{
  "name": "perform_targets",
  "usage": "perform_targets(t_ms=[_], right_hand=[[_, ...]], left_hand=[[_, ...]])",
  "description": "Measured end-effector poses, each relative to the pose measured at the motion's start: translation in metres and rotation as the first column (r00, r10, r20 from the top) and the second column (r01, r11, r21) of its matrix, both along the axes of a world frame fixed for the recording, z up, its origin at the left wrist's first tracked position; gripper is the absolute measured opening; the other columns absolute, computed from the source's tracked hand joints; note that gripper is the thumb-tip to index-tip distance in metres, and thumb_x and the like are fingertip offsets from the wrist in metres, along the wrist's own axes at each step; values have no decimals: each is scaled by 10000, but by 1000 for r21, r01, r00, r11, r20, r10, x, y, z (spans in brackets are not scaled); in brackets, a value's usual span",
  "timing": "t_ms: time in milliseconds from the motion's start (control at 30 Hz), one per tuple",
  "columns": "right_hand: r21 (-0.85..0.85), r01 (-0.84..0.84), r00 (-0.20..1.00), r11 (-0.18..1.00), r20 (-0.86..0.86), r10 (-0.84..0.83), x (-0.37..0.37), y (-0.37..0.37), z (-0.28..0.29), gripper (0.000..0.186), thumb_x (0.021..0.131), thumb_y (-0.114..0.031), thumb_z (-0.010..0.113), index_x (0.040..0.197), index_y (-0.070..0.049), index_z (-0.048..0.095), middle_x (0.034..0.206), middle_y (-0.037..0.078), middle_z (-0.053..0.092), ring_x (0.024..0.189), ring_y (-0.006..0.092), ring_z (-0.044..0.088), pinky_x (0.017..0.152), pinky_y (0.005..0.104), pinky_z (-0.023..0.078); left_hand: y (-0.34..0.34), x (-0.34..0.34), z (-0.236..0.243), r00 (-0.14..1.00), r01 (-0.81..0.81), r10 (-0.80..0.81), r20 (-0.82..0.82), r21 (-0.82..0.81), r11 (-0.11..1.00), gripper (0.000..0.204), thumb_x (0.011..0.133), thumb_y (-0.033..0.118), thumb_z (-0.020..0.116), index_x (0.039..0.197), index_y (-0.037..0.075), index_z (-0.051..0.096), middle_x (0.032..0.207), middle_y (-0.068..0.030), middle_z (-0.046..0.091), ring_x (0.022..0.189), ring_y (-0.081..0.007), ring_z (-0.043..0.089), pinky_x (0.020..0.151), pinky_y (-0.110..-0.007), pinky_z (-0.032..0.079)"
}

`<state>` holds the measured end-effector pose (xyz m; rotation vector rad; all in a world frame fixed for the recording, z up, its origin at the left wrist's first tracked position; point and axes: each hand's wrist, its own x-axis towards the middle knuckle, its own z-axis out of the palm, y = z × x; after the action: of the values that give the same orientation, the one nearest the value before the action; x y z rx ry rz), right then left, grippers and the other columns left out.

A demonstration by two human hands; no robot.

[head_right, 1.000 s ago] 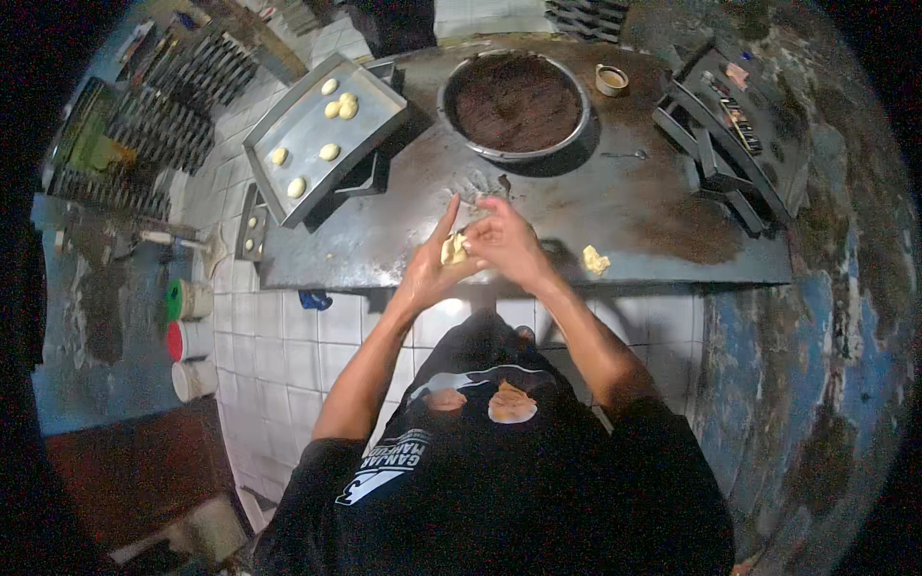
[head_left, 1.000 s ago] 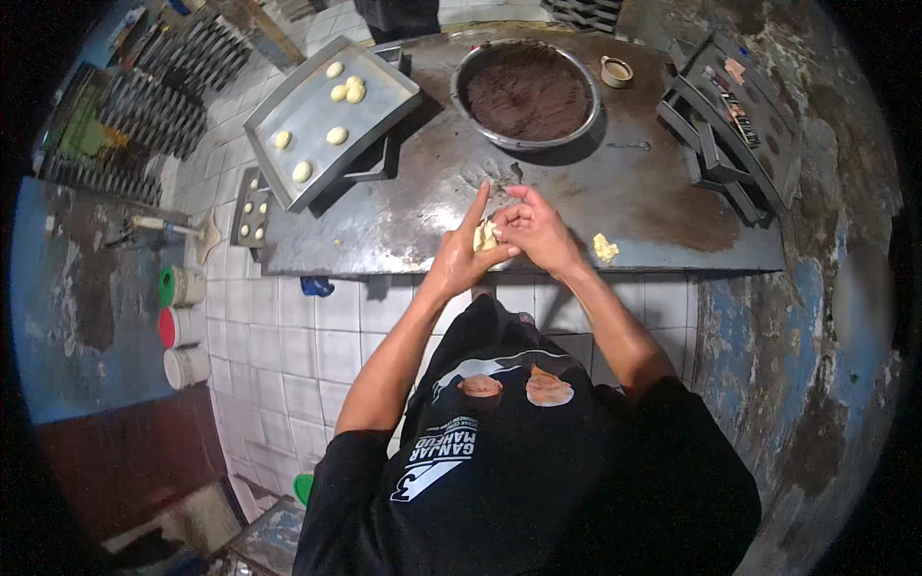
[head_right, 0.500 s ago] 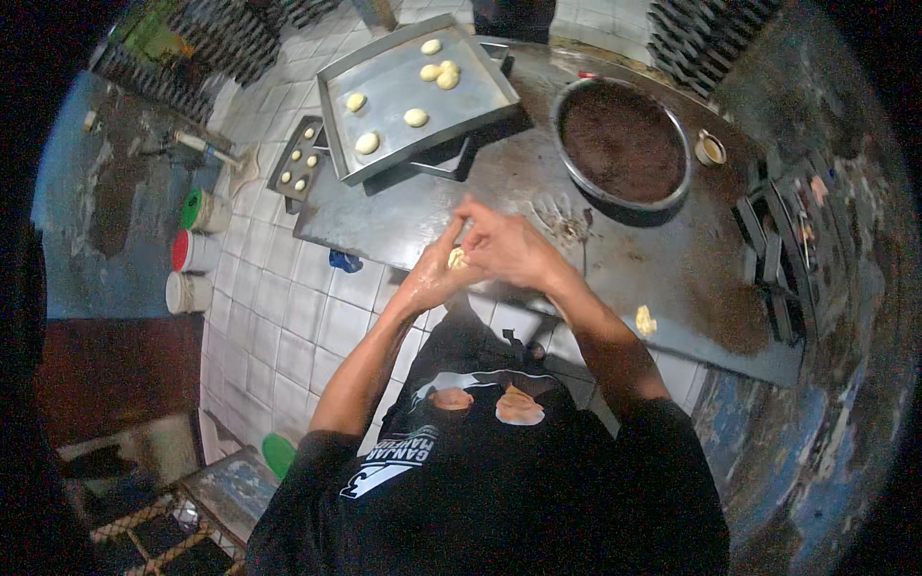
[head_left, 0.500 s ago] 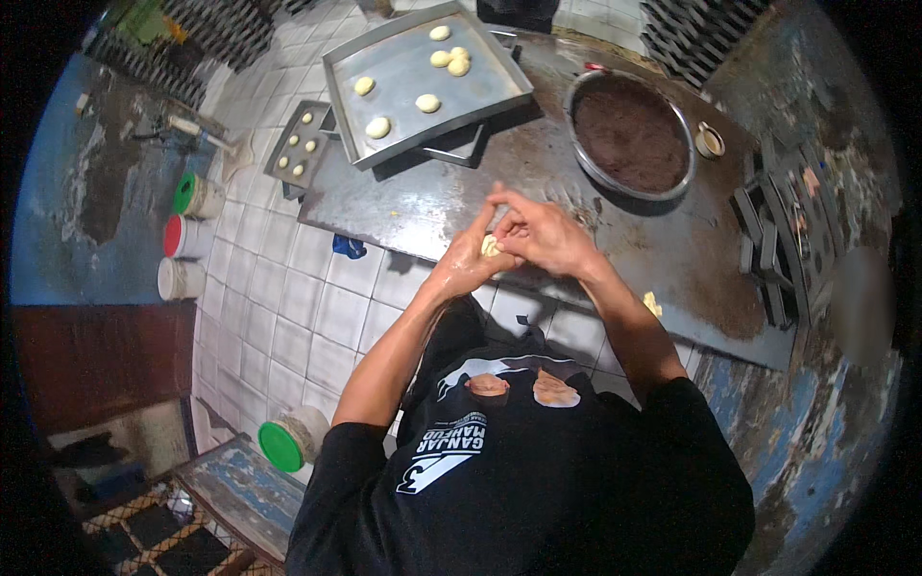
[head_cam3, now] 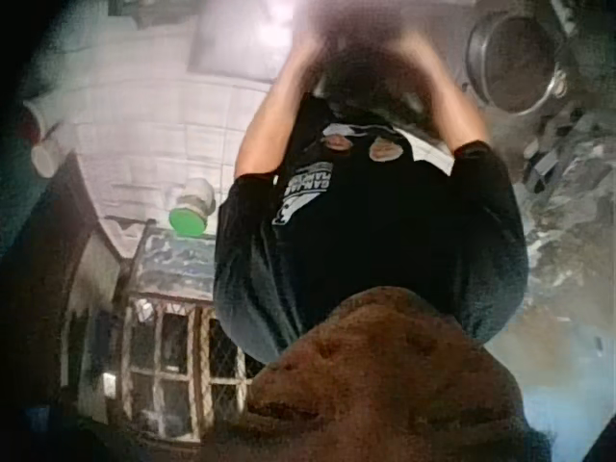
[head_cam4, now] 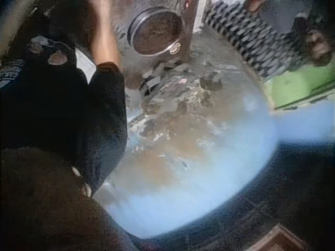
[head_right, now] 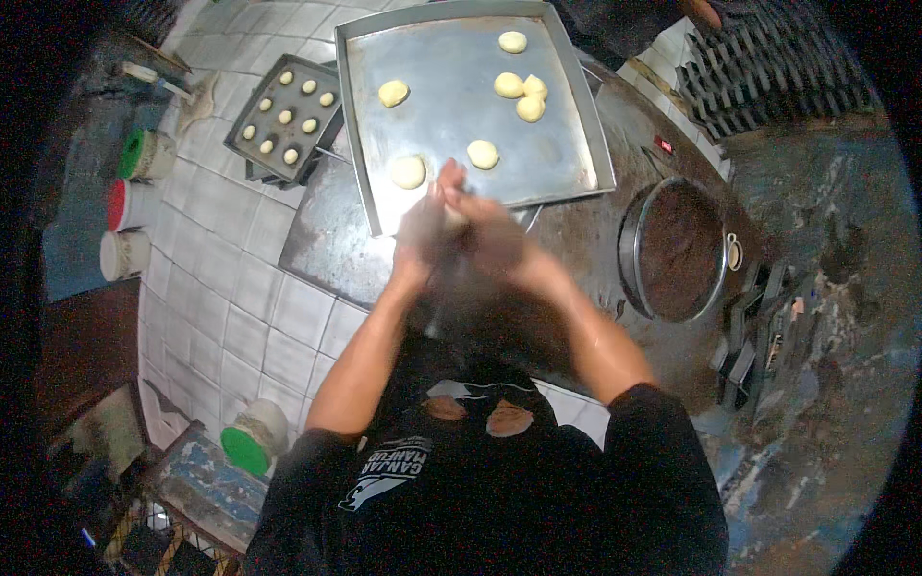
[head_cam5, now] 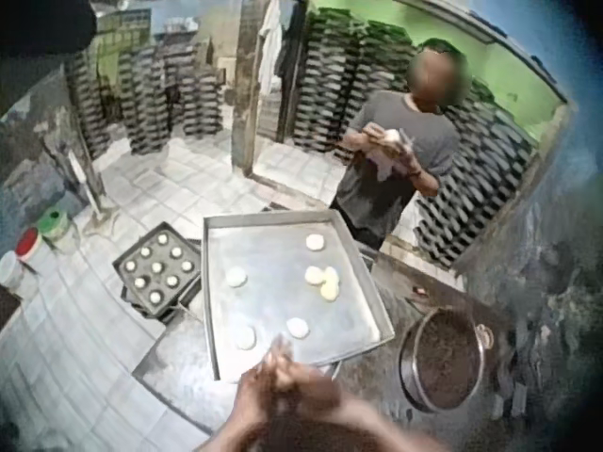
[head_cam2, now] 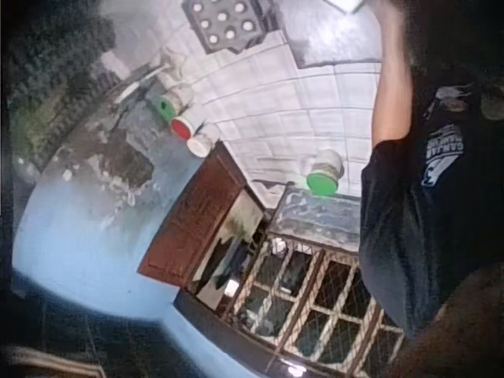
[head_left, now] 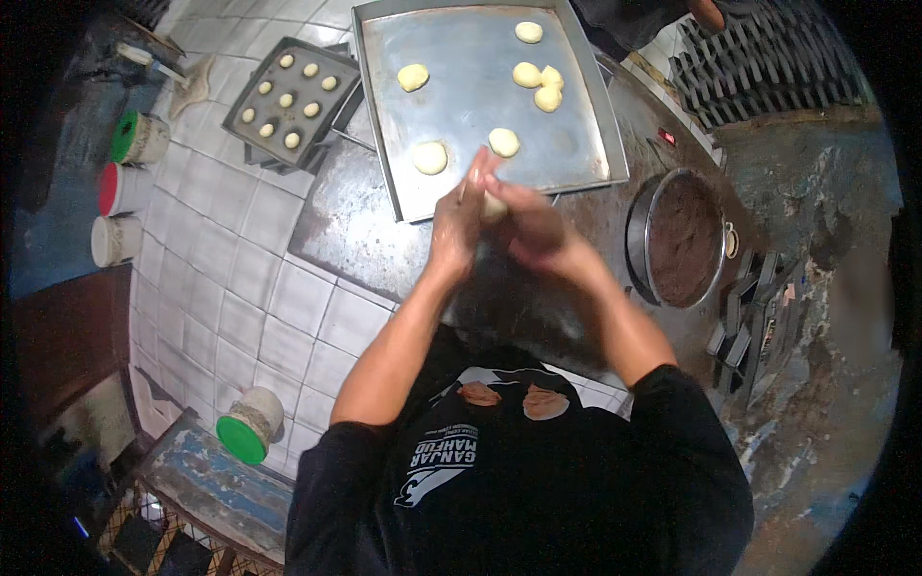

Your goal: The person fills dough with a chocolate mixture using a spoon and then rolls the dough into buns by hand, placing them onto metal trays.

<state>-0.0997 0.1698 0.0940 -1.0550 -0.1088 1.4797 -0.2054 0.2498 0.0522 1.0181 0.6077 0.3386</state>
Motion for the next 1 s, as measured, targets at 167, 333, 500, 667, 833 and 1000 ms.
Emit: perform_targets(t_ms=[167,333,500,667,833,1000], right_hand=[[-197,199,-10,960,979,203,116,118,-65,461,968,-270,632,1301,35,540,1091,213,650,994,341,640,902,428,508],[-331,-64,-565,942,790,239,167,166,-131,511,964,-272,619,1310,84,497,1415,288,472,1301,435,464,1068,488,403],[-257,-111,-528,960,834,162,177,166,-174,596,1008,-350,525,1403,84,420,1555,291,318,1434,446,318,1182,532,255],[-375,-171,-117,911,926,359,185,201,-122,632,999,-470,502,1442,-22,459,1544,242,372,1418,397,376,1165,461,305],[-448,-115,-51,887,894,445,144,255,-100,446,918,-390,636,1218,-65,688,1212,246,651,1155,350,624,995,408,470],[-279,-41,147,960,948,282,67,212,-69,361,867,-285,711,1094,-5,736,925,207,738,894,284,710,832,387,527]], left_hand=[[72,6,-53,971,-215,193,139,166,962,595,1006,97,574,1531,-6,314,1483,-160,451,1297,-240,495,1071,-351,438],[119,-62,-6,987,-139,152,-55,186,973,460,998,91,569,1437,-3,470,1393,-138,548,1209,-228,565,1054,-356,452],[132,-100,-21,984,-160,174,-46,218,963,453,988,113,589,1418,3,500,1351,-123,586,1192,-222,577,1042,-359,456],[131,-103,-19,972,-217,232,-45,218,952,429,987,83,584,1402,-1,516,1329,-117,600,1171,-203,586,1022,-352,466],[114,-101,-13,983,-170,181,-34,221,960,370,984,6,564,1353,-23,554,1259,-105,638,1112,-168,615,973,-316,493],[81,-97,-1,953,-240,274,-133,224,945,378,1030,185,551,1345,-25,547,1222,-139,644,1079,-195,639,940,-327,514]])
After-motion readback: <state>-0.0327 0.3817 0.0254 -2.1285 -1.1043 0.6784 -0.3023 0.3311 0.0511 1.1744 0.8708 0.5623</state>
